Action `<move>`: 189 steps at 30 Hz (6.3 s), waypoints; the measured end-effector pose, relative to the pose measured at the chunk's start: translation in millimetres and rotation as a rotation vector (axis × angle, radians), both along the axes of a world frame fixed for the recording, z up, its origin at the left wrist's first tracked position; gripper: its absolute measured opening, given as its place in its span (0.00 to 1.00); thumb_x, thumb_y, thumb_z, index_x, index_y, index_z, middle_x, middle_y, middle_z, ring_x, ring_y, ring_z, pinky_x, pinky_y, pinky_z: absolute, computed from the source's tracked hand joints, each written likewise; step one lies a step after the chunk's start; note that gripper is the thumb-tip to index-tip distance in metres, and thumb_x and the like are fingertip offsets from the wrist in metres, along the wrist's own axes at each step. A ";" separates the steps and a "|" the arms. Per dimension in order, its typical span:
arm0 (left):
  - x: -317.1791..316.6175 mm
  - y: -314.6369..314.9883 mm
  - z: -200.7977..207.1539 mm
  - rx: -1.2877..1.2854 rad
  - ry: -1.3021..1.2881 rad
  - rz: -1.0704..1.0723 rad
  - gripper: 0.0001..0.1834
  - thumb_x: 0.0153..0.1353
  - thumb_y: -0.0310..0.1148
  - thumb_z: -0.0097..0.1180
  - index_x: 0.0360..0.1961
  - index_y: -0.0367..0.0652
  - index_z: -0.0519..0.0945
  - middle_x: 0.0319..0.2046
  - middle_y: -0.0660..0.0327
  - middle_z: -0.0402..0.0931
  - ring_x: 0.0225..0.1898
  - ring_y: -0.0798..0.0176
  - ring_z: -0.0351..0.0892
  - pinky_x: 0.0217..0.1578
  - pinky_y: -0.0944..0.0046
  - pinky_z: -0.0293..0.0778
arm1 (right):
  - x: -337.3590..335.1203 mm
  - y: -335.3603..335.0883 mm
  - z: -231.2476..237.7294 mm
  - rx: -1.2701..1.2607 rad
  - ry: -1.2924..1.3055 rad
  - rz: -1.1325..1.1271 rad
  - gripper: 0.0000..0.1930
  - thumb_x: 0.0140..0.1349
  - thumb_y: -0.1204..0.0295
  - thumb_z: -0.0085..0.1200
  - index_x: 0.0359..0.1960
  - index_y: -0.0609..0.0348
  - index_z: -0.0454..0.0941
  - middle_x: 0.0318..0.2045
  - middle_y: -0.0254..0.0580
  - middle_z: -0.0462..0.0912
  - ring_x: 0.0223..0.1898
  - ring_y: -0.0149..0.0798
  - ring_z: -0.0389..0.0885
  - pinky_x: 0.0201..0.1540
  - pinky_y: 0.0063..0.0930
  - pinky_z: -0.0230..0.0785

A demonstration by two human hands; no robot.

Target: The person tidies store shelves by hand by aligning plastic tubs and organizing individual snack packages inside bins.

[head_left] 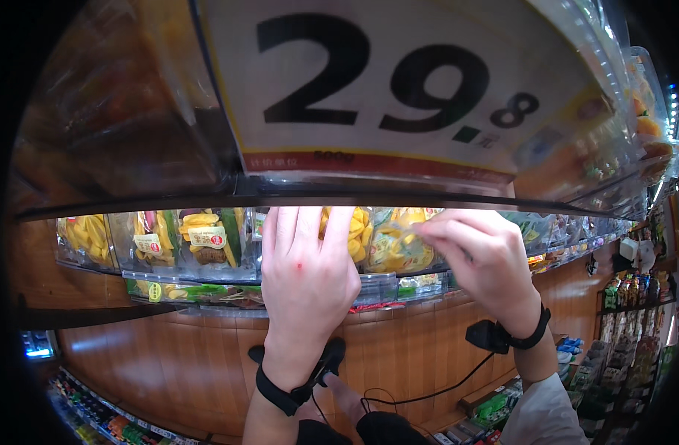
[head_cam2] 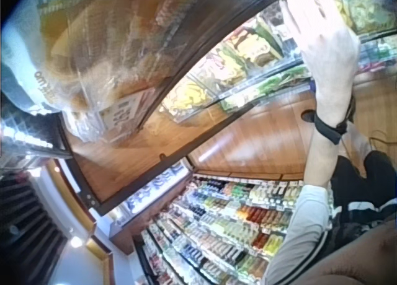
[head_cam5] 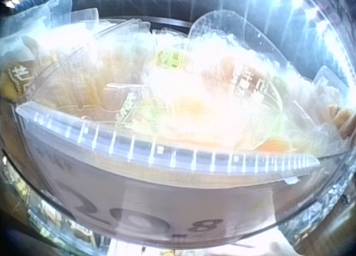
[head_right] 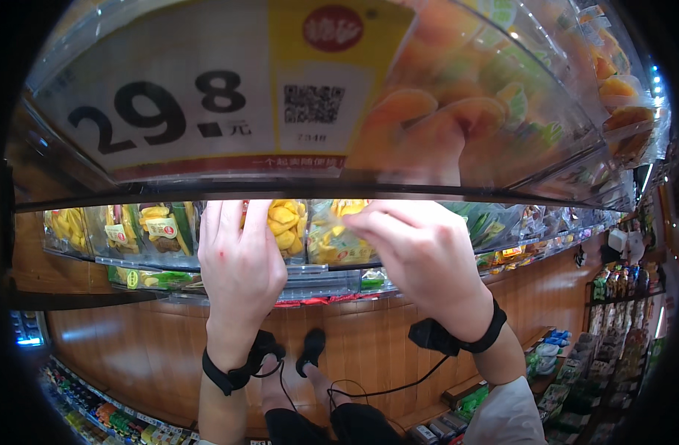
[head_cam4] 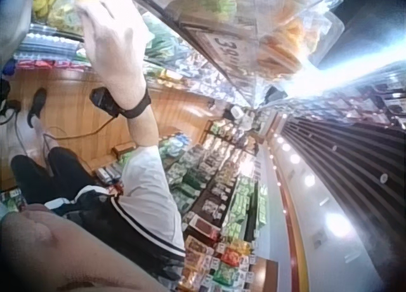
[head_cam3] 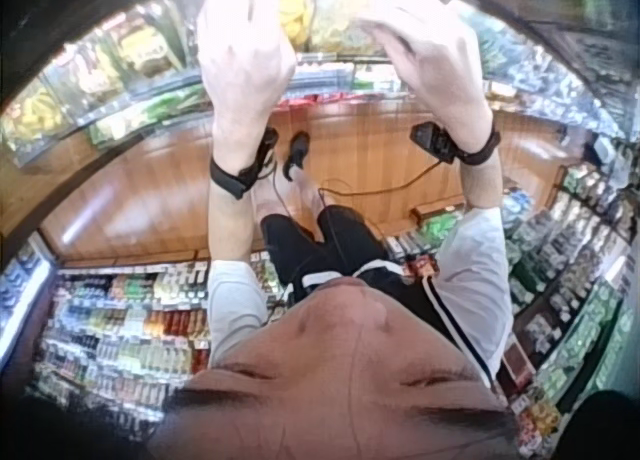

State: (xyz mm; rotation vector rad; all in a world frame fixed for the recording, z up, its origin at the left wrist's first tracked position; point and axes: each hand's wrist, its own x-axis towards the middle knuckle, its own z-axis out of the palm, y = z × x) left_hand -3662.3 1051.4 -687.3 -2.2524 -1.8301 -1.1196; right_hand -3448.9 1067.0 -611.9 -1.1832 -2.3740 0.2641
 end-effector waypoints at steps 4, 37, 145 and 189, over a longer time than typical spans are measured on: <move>0.7 0.2 5.2 0.027 -0.031 -0.020 0.23 0.50 0.20 0.59 0.51 0.40 0.83 0.47 0.51 0.77 0.55 0.45 0.77 0.62 0.43 0.73 | 4.5 1.4 -7.1 0.032 -0.034 -0.102 0.04 0.61 0.75 0.66 0.38 0.55 0.89 0.35 0.40 0.88 0.39 0.46 0.87 0.44 0.36 0.79; -13.3 -2.2 9.3 0.025 -0.453 -0.151 0.21 0.56 0.10 0.49 0.49 0.35 0.81 0.47 0.49 0.80 0.50 0.45 0.80 0.54 0.51 0.76 | 43.3 62.4 -18.3 0.059 0.026 0.037 0.08 0.69 0.75 0.63 0.44 0.67 0.88 0.39 0.40 0.91 0.42 0.29 0.86 0.46 0.29 0.78; 43.8 -162.2 -67.9 -0.379 -1.459 0.115 0.06 0.71 0.24 0.63 0.44 0.32 0.85 0.37 0.56 0.88 0.39 0.71 0.86 0.43 0.72 0.80 | 15.8 -110.8 -36.9 -0.366 0.681 -0.345 0.06 0.65 0.87 0.61 0.40 0.67 0.86 0.36 0.48 0.92 0.41 0.39 0.93 0.48 0.29 0.85; 31.5 -154.3 -67.0 -0.735 -1.153 -0.105 0.08 0.76 0.27 0.54 0.47 0.36 0.84 0.42 0.55 0.89 0.45 0.59 0.89 0.48 0.64 0.80 | -6.7 1.8 -29.1 -0.004 0.316 -0.228 0.05 0.65 0.79 0.65 0.41 0.63 0.89 0.37 0.47 0.91 0.37 0.43 0.91 0.42 0.29 0.81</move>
